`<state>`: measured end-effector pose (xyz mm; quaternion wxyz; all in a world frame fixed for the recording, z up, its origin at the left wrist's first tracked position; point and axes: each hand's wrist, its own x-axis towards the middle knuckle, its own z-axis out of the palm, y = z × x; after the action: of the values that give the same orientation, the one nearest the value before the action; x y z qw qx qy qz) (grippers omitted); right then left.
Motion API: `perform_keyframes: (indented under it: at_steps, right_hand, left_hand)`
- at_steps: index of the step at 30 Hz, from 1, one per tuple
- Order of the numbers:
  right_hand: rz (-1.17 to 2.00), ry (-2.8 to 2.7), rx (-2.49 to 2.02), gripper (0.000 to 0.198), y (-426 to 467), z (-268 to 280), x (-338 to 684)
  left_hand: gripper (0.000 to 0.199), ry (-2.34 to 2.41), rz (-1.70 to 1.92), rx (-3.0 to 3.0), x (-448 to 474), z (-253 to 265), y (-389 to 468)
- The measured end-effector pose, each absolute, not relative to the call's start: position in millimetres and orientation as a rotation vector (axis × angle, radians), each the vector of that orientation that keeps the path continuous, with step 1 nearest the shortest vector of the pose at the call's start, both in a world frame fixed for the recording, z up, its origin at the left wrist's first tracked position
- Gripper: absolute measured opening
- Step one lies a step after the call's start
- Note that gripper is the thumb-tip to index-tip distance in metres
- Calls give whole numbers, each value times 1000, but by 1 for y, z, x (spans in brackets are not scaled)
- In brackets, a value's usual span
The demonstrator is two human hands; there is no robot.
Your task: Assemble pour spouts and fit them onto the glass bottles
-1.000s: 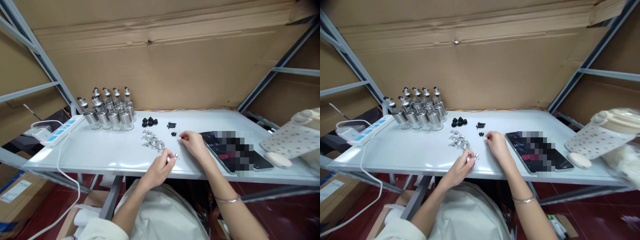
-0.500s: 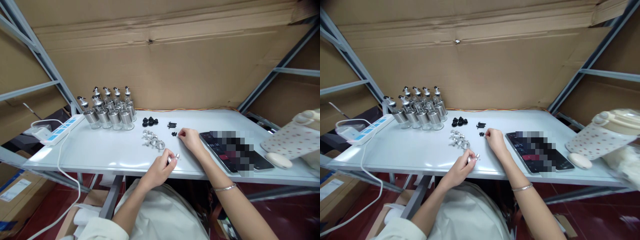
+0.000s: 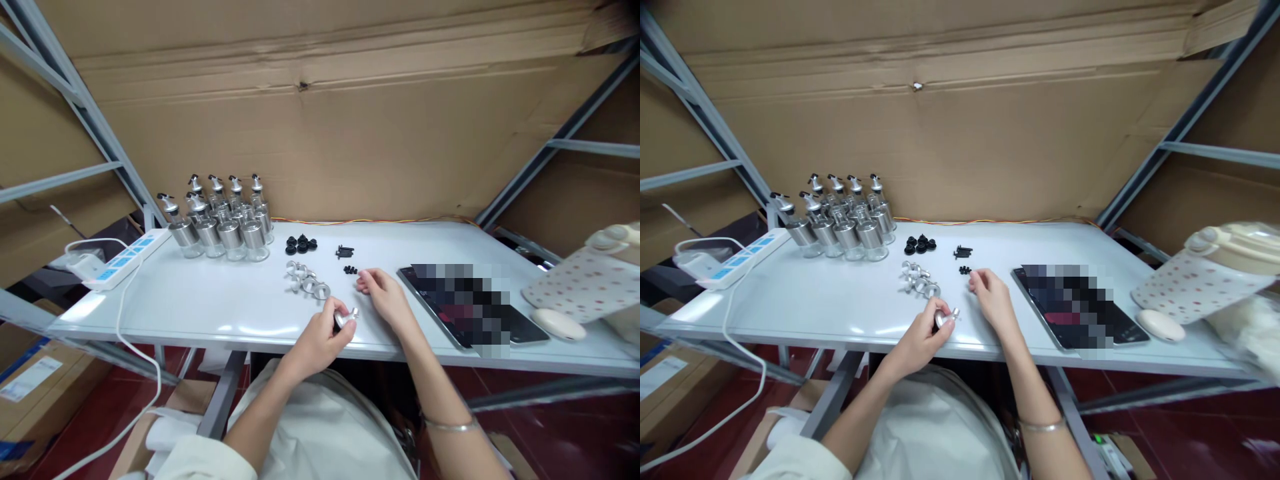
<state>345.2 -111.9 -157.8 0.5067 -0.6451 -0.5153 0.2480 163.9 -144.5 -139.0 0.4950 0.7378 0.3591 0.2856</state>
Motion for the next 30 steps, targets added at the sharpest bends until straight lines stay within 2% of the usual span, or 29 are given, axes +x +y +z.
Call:
perform_keyframes:
  at_steps: [2, 4, 9, 12, 18, 23, 27, 30]
  right_hand:
    - [664, -1193, -1450, 43, -128, -157, 330]
    - [728, -1195, -1382, 52, -141, -153, 314]
    - [1000, -1314, -1221, 52, -155, -145, 296]
    - [1054, -1221, -1176, 52, -154, -146, 298]
    - [1084, -933, -1184, 61, -150, -149, 297]
    - [1118, -842, -1204, 52, -149, -148, 293]
    - [1044, -685, -1228, 37, -147, -148, 289]
    - [949, -697, -1263, 35, -146, -149, 285]
  left_hand:
    - [21, 863, 705, 1740, 165, -142, -144]
    - [26, 848, 723, 1700, 167, -144, -144]
    - [30, 806, 812, 1655, 169, -151, -143]
    - [35, 772, 879, 1635, 169, -155, -143]
    - [14, 865, 982, 1683, 170, -157, -143]
    - [19, 929, 1023, 1901, 168, -147, -138]
    - [14, 902, 854, 2324, 166, -140, -128]
    - [12, 935, 838, 2447, 168, -141, -123]
